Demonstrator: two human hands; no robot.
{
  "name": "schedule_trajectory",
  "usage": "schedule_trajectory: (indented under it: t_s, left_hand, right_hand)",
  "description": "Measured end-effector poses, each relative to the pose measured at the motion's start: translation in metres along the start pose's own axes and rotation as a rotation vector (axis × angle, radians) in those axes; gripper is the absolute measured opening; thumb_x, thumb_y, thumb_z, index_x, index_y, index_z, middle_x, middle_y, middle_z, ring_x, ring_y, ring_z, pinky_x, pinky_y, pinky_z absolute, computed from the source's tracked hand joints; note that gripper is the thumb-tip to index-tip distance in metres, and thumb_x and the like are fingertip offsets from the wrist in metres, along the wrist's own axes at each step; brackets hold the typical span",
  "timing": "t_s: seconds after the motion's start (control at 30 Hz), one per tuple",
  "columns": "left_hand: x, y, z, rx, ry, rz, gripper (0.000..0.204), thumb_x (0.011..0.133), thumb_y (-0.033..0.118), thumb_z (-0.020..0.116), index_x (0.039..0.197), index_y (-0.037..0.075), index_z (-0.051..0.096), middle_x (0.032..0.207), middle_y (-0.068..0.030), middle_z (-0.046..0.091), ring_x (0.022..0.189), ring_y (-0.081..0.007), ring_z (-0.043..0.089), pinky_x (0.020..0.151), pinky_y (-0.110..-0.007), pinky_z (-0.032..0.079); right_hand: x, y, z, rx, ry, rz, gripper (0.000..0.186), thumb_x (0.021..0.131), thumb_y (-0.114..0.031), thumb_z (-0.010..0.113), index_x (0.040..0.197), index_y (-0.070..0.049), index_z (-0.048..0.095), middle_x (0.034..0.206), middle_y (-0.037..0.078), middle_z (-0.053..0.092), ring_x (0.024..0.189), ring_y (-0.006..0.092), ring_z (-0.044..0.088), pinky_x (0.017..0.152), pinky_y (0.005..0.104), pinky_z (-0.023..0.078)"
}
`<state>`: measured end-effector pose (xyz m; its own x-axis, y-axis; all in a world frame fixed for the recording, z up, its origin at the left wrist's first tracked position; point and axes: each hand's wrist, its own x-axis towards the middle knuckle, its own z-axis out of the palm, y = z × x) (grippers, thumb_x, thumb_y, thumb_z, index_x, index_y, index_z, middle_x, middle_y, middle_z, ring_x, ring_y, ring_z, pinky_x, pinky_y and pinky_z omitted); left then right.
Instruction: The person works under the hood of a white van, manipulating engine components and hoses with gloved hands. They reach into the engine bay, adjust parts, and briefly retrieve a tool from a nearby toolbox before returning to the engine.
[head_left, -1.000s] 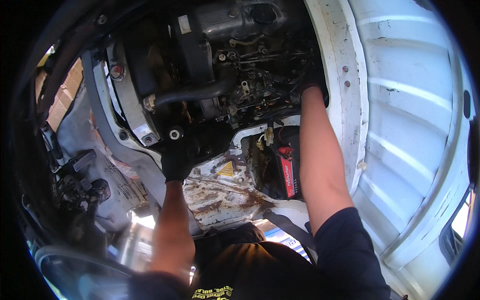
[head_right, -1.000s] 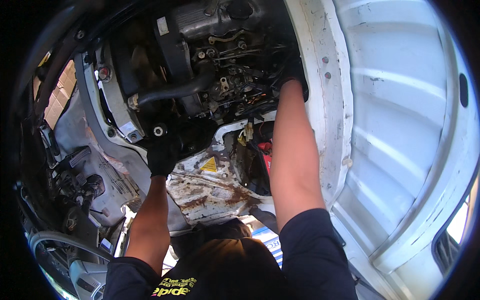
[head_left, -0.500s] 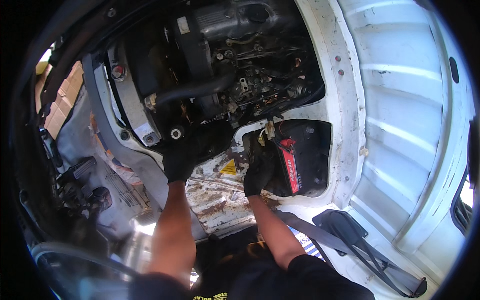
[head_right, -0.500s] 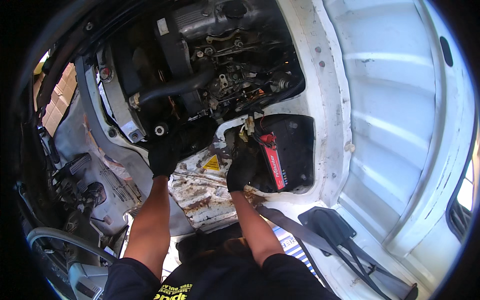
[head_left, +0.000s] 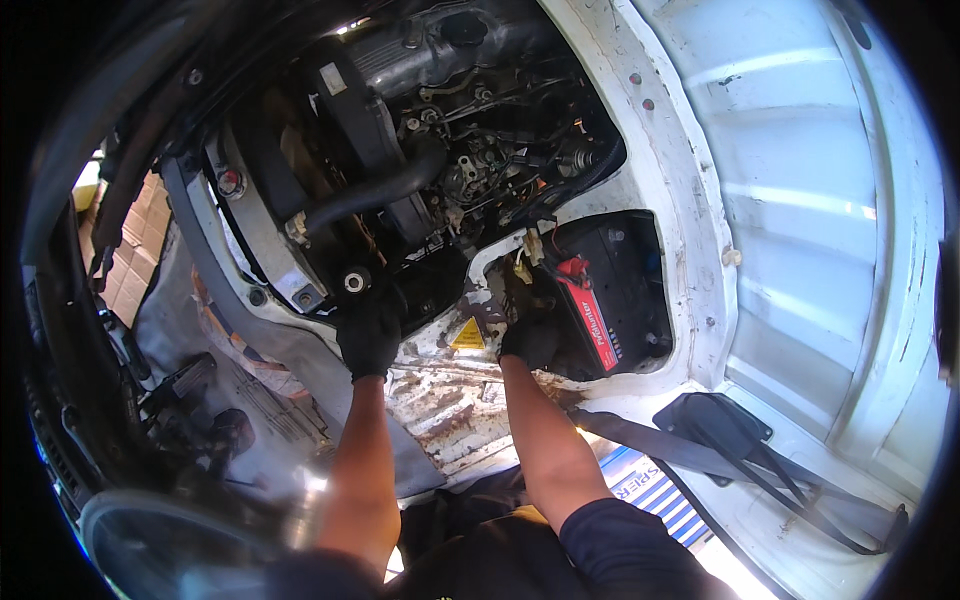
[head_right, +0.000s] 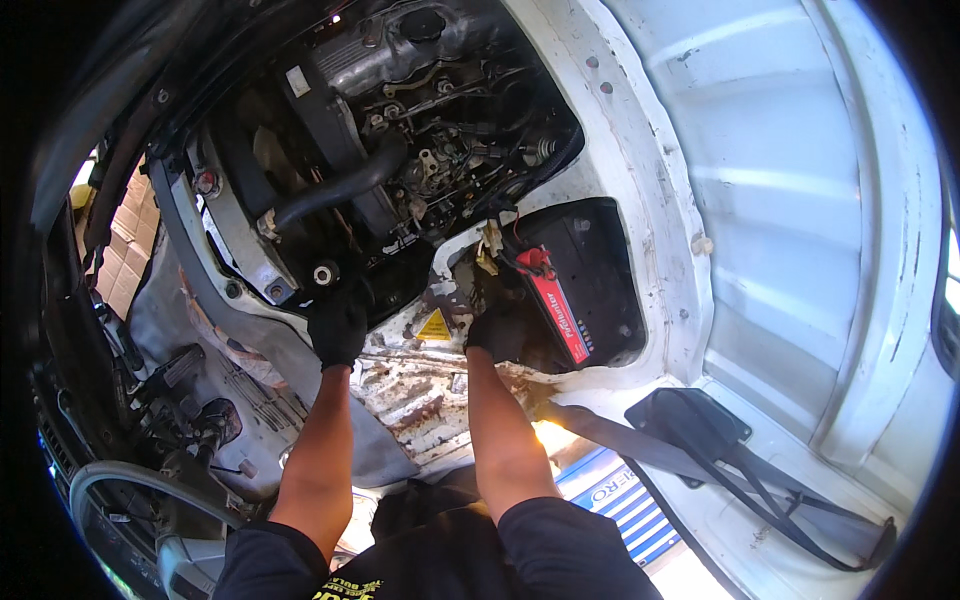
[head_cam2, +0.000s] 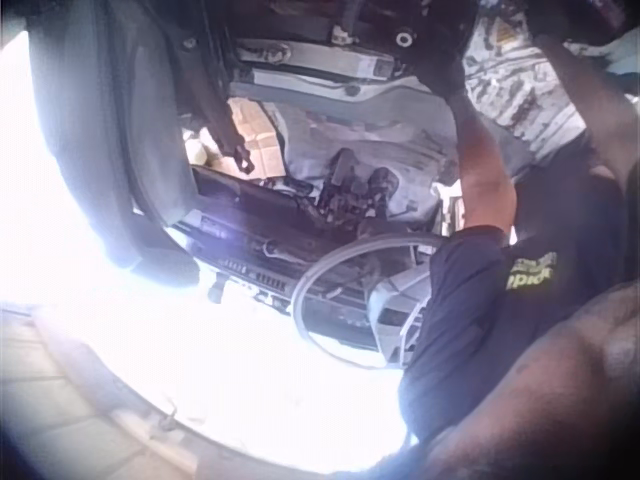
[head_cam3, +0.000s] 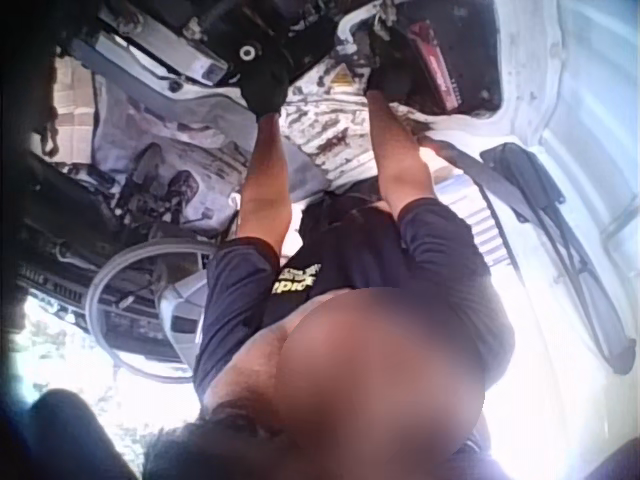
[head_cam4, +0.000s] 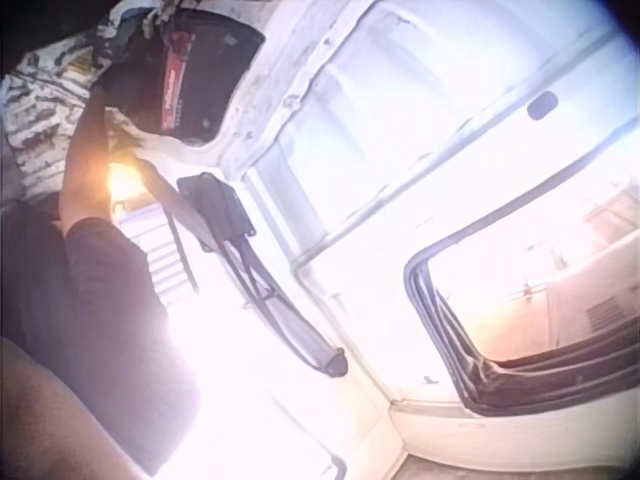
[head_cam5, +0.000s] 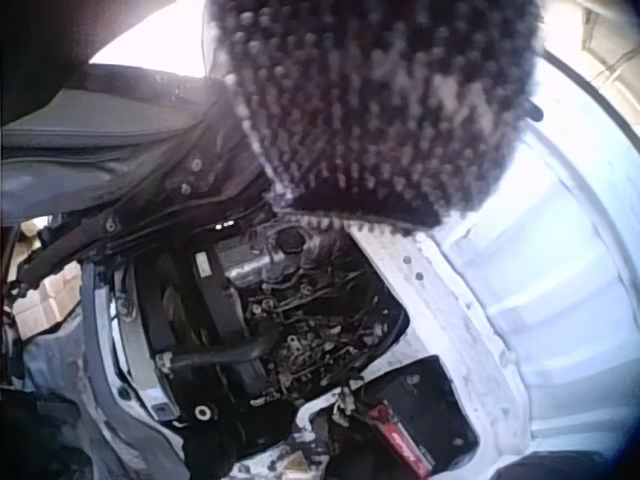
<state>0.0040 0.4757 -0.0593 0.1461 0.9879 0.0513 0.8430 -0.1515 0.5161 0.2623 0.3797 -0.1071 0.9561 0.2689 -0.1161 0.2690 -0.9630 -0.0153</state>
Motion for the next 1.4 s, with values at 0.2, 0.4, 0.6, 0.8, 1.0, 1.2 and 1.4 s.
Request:
schedule_trajectory:
  t_s: [0.2,0.4,0.6,0.8,1.0,1.2,1.4]
  left_hand:
    - [-0.003,-0.001,0.0,0.063,-0.164,-0.139,0.036,0.1,0.032,0.068,0.134,0.025,0.075,0.112,-0.017,0.077,0.102,-0.0419,0.072,0.091,-0.053,0.056]
    - [-0.006,-0.008,0.003,0.087,-0.084,-0.055,0.035,0.1,0.034,0.07,0.132,0.023,0.076,0.112,-0.017,0.077,0.102,-0.041,0.072,0.09,-0.053,0.057]
    - [-0.005,-0.007,0.005,0.033,-0.063,-0.058,0.034,0.099,0.034,0.072,0.13,0.021,0.076,0.109,-0.0158,0.078,0.1,-0.0405,0.072,0.089,-0.052,0.057]
    - [-0.004,-0.005,0.001,0.018,-0.08,-0.077,0.034,0.098,0.033,0.072,0.13,0.021,0.076,0.111,-0.0152,0.078,0.101,-0.0401,0.072,0.09,-0.052,0.057]
    - [0.001,0.002,-0.001,-0.03,-0.056,-0.053,0.034,0.098,0.031,0.072,0.13,0.02,0.076,0.115,-0.0153,0.077,0.105,-0.0397,0.072,0.093,-0.051,0.057]
    - [-0.003,-0.003,-0.001,-0.002,-0.076,-0.091,0.035,0.098,0.033,0.071,0.131,0.02,0.076,0.117,-0.0152,0.077,0.107,-0.0399,0.071,0.095,-0.052,0.055]
    - [0.002,0.004,-0.004,0.025,-0.09,-0.097,0.037,0.099,0.033,0.07,0.133,0.021,0.075,0.117,-0.0164,0.077,0.107,-0.0404,0.071,0.096,-0.053,0.056]
  right_hand:
    - [-0.002,0.001,0.007,0.019,-0.018,0.027,0.052,0.109,-0.043,0.047,0.098,-0.004,0.079,0.094,0.024,0.077,0.085,0.0436,0.075,0.073,0.0582,0.057]
    - [-0.005,-0.003,-0.005,0.047,-0.014,-0.021,0.049,0.109,-0.043,0.047,0.11,-0.004,0.078,0.101,0.025,0.078,0.089,0.0439,0.076,0.075,0.0577,0.058]
    - [-0.005,-0.001,-0.002,0.052,0.079,-0.048,0.048,0.108,-0.041,0.049,0.11,-0.003,0.078,0.101,0.025,0.078,0.089,0.0437,0.076,0.075,0.0571,0.058]
    - [-0.006,-0.002,0.0,0.094,0.012,-0.012,0.05,0.107,-0.042,0.05,0.101,-0.002,0.08,0.097,0.025,0.078,0.087,0.0448,0.075,0.074,0.0576,0.057]
    - [0.003,0.01,0.019,0.103,0.147,-0.071,0.052,0.108,-0.045,0.05,0.102,-0.003,0.08,0.098,0.025,0.078,0.088,0.045,0.075,0.075,0.0582,0.057]
    - [-0.003,0.005,0.017,0.103,0.164,-0.084,0.051,0.108,-0.046,0.05,0.106,-0.004,0.079,0.099,0.024,0.078,0.089,0.044,0.076,0.076,0.0577,0.058]
    - [-0.003,0.002,0.003,0.093,0.053,-0.066,0.053,0.109,-0.046,0.047,0.106,-0.004,0.079,0.102,0.025,0.078,0.092,0.0431,0.076,0.078,0.0575,0.058]
